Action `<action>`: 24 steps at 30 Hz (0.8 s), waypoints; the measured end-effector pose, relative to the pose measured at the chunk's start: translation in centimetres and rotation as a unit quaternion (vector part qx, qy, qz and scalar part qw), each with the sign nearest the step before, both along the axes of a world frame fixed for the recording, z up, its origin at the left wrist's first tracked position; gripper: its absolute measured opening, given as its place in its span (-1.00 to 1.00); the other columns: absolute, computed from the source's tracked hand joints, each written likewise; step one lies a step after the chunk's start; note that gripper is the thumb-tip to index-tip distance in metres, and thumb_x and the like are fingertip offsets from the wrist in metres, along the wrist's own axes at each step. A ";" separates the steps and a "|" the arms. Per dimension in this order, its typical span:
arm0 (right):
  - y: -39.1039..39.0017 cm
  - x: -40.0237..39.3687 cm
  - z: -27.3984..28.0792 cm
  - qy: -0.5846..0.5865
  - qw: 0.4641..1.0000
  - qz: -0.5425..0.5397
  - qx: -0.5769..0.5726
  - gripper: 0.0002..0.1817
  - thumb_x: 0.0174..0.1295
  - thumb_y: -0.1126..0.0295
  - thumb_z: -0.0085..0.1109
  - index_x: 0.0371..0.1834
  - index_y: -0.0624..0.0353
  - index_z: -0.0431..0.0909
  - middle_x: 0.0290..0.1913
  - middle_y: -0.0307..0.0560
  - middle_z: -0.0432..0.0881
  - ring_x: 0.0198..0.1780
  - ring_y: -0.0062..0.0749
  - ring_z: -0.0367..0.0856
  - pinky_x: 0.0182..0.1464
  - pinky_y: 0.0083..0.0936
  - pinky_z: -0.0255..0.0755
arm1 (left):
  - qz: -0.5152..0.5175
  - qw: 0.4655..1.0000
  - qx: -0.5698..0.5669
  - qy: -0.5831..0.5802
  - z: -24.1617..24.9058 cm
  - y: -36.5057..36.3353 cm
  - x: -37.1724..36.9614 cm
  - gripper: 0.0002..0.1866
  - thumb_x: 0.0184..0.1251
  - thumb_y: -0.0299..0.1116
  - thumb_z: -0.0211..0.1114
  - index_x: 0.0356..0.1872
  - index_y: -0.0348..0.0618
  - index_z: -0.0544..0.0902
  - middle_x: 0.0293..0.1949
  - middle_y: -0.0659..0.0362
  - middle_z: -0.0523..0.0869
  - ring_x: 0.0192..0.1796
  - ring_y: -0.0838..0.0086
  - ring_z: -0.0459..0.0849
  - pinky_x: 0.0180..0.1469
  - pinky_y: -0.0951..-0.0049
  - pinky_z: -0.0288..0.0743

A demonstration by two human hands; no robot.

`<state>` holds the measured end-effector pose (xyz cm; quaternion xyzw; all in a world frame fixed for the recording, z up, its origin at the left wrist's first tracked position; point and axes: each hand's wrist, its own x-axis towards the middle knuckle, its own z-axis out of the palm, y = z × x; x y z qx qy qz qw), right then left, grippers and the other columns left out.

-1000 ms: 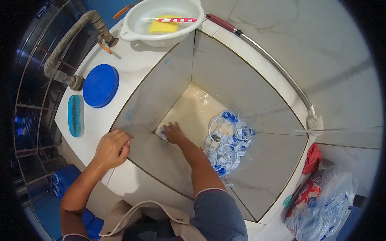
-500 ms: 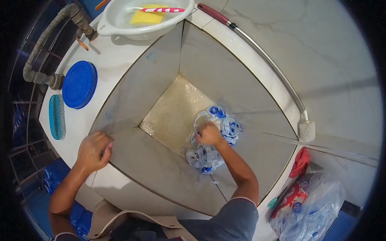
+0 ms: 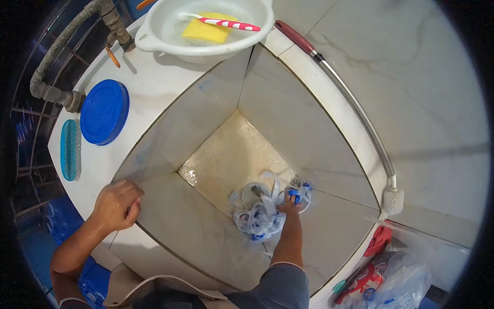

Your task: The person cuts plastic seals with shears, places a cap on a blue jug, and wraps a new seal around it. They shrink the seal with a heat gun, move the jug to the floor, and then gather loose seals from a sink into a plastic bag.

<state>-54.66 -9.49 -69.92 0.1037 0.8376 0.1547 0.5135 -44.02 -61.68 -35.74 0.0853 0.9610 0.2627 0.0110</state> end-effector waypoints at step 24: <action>-8.3 13.7 -13.4 -0.048 0.892 -0.110 -0.435 -0.21 0.08 0.06 0.11 0.35 0.18 0.10 0.21 0.28 0.38 0.25 0.07 0.33 0.30 -0.20 0.13 | 0.004 1.000 0.006 0.014 0.0 -0.1 1.0 -0.94 0.01 -0.49 0.13 -0.52 -0.24 0.55 -0.51 0.06 0.58 -0.39 0.17 0.55 -0.35 0.22 0.45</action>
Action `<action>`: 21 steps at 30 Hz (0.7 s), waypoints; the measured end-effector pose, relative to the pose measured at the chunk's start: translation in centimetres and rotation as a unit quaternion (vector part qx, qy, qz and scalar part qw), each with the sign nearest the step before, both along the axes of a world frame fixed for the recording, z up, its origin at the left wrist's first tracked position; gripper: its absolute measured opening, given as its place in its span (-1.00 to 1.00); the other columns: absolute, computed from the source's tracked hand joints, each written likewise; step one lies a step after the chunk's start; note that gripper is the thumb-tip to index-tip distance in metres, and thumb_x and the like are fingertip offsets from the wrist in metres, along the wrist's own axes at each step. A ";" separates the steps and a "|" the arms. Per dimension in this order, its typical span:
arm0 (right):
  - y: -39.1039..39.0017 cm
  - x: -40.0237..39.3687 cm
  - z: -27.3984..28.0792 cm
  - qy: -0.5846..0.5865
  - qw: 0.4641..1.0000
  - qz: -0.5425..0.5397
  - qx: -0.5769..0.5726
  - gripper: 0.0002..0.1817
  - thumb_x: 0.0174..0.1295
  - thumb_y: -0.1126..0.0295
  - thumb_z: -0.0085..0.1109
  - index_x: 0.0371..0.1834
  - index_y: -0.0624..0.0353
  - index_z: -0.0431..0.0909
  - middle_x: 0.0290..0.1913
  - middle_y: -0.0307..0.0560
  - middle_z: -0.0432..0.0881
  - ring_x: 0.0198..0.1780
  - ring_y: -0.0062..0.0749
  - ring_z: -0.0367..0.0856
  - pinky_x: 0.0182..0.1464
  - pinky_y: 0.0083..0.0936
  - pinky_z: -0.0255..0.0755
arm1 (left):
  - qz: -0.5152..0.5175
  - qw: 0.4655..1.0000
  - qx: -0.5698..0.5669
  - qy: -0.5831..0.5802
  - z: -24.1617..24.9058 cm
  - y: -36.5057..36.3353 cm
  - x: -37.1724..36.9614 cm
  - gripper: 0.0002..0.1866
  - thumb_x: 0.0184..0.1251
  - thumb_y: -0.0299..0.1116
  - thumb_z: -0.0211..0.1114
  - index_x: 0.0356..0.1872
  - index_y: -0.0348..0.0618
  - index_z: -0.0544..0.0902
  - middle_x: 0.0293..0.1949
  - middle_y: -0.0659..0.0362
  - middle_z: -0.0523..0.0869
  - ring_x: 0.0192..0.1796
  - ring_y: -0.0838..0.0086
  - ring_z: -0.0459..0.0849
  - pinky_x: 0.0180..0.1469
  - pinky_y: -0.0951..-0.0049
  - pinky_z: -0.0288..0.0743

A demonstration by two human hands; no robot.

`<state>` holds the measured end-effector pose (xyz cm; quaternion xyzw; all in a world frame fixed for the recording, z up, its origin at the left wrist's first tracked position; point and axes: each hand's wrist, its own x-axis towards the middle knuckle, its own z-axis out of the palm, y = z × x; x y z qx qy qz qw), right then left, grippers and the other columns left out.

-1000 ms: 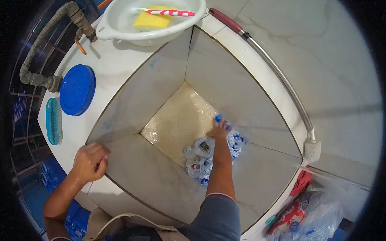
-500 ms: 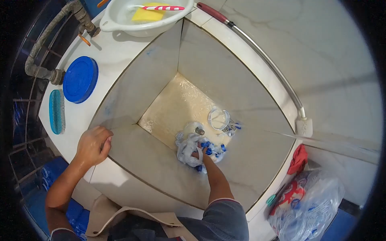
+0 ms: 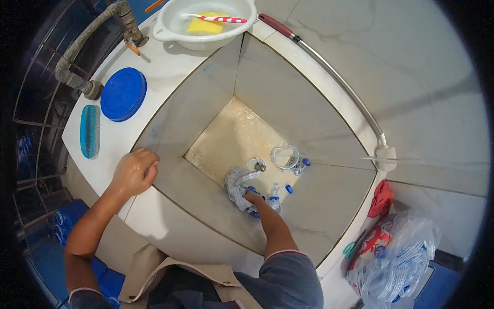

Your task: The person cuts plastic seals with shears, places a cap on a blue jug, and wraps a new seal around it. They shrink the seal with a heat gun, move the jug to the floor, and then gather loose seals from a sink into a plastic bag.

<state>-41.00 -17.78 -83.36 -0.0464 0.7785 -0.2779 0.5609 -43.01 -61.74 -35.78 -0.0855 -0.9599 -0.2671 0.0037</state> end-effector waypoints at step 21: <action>-3.4 -3.8 41.4 0.067 0.844 -0.438 -0.302 -0.65 0.16 0.38 0.14 0.04 0.13 0.48 -0.07 -0.16 0.58 -0.07 -0.43 0.54 -0.04 -0.50 0.48 | -0.040 0.999 -0.019 0.023 0.0 -0.1 1.2 -0.83 0.16 -0.40 0.05 -0.38 -0.26 0.56 -0.40 -0.05 0.63 -0.27 0.06 0.59 -0.21 0.12 0.45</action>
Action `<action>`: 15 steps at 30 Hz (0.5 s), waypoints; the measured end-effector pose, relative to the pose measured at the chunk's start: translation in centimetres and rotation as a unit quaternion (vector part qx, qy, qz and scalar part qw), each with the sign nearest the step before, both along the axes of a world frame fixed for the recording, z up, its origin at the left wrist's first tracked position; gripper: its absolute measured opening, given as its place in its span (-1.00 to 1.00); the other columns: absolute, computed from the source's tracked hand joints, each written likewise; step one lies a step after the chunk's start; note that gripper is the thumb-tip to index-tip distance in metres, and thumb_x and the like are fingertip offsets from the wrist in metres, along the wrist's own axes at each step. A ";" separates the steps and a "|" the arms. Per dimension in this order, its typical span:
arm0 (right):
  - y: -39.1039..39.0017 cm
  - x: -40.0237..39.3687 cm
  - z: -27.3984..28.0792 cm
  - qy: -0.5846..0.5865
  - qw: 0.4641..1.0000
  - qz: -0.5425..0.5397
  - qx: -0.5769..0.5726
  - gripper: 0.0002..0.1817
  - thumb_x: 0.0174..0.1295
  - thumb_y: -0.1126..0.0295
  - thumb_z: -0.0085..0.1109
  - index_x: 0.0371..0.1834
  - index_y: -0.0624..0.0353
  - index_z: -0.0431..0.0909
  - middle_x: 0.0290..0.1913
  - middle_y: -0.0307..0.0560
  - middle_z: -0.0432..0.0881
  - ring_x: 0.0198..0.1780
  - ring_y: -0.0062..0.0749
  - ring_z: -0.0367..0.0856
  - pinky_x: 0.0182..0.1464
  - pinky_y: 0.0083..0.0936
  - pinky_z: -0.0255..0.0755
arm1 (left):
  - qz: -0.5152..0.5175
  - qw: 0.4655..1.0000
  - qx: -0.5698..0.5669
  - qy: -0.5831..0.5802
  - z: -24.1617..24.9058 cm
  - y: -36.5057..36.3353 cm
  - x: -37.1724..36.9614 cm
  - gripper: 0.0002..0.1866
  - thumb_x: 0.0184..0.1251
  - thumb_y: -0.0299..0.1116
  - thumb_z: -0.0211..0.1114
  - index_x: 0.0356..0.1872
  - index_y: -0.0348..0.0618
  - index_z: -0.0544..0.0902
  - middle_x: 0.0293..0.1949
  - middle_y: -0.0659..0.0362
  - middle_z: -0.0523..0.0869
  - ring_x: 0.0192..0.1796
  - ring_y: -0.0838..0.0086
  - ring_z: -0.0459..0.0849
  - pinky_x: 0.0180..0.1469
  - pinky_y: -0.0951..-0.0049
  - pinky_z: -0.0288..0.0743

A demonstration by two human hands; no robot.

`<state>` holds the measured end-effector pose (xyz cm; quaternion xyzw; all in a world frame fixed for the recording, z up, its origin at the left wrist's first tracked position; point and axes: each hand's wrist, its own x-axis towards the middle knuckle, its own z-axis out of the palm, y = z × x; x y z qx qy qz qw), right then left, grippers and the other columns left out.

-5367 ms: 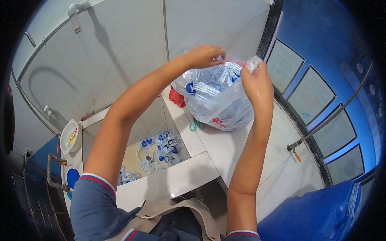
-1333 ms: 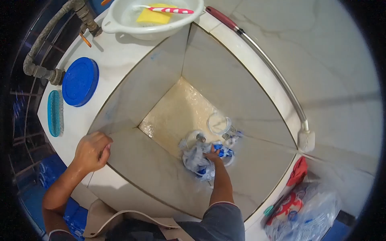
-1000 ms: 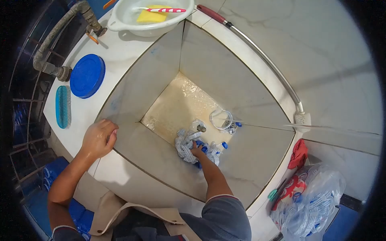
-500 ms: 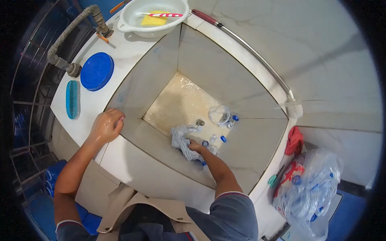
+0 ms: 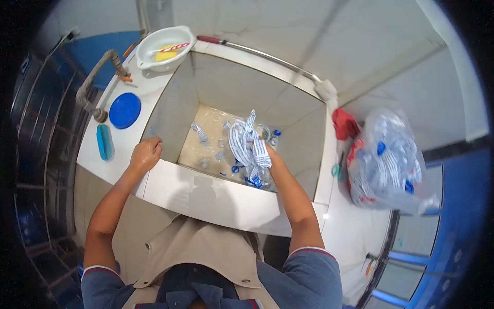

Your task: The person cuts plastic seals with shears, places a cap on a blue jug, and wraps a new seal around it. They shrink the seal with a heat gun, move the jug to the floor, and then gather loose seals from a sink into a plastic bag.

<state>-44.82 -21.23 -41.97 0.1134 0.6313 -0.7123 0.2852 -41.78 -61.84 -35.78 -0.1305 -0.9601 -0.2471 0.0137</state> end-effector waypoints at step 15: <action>13.1 11.3 33.1 0.504 0.525 -0.295 0.619 -0.75 0.16 0.25 0.09 -0.10 -0.05 0.56 -0.14 -0.19 0.62 -0.13 -0.24 0.58 -0.17 -0.40 0.49 | -0.353 0.867 0.350 -0.036 13.7 30.3 3.0 -0.67 0.27 -0.35 0.11 0.04 -0.19 0.48 -0.06 -0.01 0.54 -0.08 0.23 0.59 -0.03 0.37 0.45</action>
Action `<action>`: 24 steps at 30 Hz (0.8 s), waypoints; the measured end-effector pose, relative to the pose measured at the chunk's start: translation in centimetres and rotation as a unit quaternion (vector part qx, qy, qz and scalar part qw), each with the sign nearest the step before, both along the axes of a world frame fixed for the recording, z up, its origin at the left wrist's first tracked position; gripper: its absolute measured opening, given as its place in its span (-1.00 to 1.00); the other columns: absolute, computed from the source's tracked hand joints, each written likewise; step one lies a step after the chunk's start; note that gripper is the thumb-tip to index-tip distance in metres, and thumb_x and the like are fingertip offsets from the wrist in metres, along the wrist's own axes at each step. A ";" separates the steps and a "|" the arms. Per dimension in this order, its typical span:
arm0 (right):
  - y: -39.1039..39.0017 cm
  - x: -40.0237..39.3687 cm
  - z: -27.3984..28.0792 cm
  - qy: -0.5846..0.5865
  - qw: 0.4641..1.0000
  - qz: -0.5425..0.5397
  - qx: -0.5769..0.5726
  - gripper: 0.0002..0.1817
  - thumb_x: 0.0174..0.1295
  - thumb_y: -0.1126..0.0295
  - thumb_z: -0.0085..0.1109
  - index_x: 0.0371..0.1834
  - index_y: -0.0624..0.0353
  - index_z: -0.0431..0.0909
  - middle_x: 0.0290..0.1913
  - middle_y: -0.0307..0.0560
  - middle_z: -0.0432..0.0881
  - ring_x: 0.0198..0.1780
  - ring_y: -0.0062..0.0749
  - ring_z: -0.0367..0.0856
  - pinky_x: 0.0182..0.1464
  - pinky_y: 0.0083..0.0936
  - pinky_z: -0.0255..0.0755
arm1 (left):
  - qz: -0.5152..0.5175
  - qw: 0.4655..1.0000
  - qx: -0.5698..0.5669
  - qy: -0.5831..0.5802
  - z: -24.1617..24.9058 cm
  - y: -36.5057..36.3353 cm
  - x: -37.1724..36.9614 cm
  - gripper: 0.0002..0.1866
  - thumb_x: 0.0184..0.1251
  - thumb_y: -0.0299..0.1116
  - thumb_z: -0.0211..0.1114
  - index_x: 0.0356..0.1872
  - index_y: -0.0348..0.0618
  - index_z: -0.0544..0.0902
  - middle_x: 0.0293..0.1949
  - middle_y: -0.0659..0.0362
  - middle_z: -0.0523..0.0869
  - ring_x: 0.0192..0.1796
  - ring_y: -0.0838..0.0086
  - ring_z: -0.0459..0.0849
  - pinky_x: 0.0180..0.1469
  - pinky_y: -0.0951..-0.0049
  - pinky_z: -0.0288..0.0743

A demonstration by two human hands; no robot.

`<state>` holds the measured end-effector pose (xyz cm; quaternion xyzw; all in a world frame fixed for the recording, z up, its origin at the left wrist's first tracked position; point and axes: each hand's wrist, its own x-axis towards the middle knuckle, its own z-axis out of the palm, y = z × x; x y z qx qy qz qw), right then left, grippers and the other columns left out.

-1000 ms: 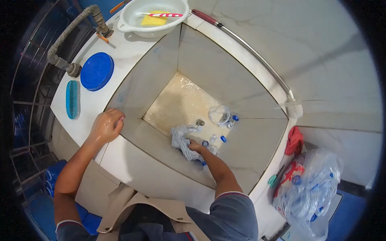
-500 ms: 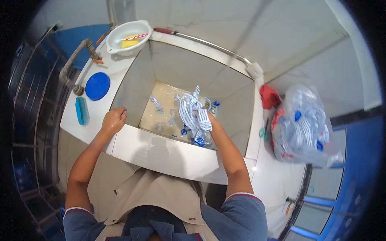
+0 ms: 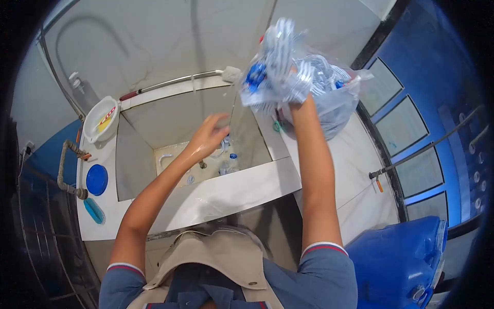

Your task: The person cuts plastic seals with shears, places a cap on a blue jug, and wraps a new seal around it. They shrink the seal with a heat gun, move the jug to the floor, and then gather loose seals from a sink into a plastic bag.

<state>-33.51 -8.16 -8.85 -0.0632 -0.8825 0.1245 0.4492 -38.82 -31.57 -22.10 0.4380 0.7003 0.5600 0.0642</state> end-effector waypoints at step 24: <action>25.0 -2.6 1.9 -0.019 0.889 0.125 -0.441 -0.71 0.03 0.19 0.13 -0.28 0.14 0.62 -0.35 0.02 0.66 -0.40 -0.19 0.64 -0.42 -0.38 0.49 | -0.002 0.966 0.167 -0.199 13.0 30.1 -12.1 -0.75 0.26 -0.27 -0.03 -0.27 -0.27 0.45 -0.40 0.06 0.69 -0.41 0.48 0.55 -0.27 0.45 0.42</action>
